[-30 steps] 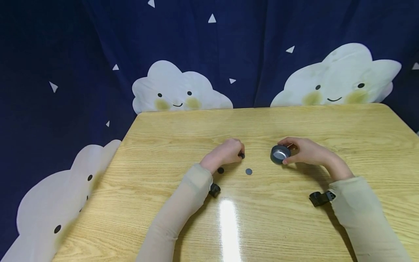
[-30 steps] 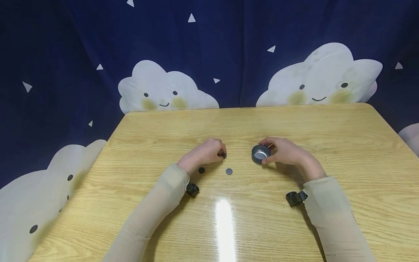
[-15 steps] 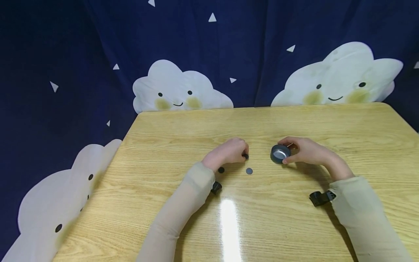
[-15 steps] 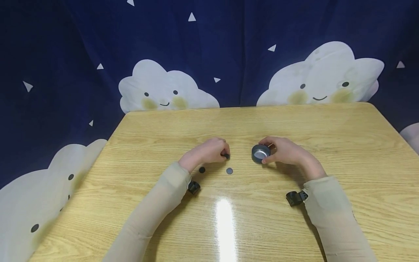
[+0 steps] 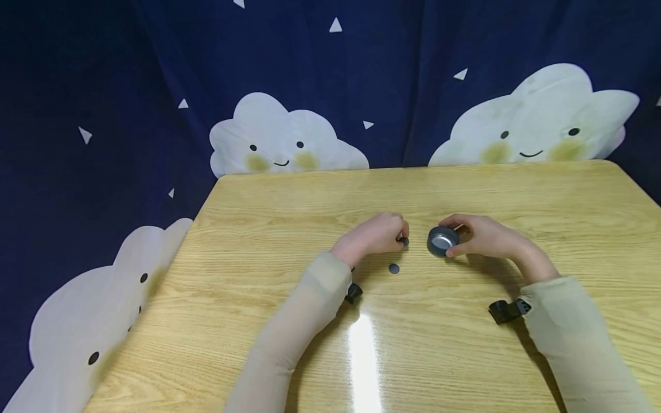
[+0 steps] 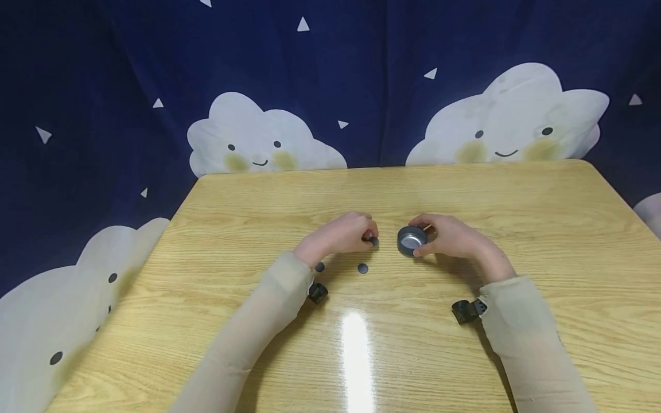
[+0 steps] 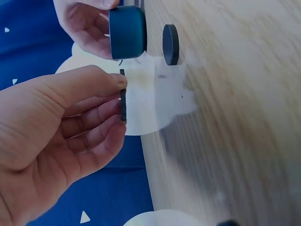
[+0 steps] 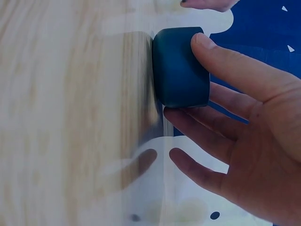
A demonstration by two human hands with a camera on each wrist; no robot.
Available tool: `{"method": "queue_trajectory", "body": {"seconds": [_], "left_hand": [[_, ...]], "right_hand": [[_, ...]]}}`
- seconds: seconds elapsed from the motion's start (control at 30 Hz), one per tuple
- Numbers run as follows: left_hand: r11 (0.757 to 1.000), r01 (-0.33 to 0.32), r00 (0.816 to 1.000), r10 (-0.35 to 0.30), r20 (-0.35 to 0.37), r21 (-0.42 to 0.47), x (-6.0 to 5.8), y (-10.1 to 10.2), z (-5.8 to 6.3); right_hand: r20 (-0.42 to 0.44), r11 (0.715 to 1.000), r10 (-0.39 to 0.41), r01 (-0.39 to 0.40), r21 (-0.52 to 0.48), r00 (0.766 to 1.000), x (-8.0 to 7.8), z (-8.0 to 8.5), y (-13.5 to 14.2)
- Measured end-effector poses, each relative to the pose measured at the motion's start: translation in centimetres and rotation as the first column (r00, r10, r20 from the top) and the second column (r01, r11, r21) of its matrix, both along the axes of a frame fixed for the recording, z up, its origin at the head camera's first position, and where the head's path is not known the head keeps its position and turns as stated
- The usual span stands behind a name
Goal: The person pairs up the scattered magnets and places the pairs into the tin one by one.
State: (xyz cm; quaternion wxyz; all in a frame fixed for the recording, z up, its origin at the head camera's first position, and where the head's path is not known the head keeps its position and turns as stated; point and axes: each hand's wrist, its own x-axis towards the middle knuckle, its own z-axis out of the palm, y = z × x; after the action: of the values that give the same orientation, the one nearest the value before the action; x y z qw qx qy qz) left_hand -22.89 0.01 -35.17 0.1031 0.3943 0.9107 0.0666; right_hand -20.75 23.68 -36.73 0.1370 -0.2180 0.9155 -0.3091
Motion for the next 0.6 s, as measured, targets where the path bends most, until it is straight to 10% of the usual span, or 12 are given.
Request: {"method": "queue_trajectory", "body": {"seconds": [0.6], "left_hand": [[0.998, 0.023, 0.999, -0.02, -0.034, 0.066, 0.3, 1.3, 0.2]], "right_hand": [[-0.002, 1.0, -0.003, 0.003, 0.019, 1.0, -0.1, 0.0, -0.1]]}}
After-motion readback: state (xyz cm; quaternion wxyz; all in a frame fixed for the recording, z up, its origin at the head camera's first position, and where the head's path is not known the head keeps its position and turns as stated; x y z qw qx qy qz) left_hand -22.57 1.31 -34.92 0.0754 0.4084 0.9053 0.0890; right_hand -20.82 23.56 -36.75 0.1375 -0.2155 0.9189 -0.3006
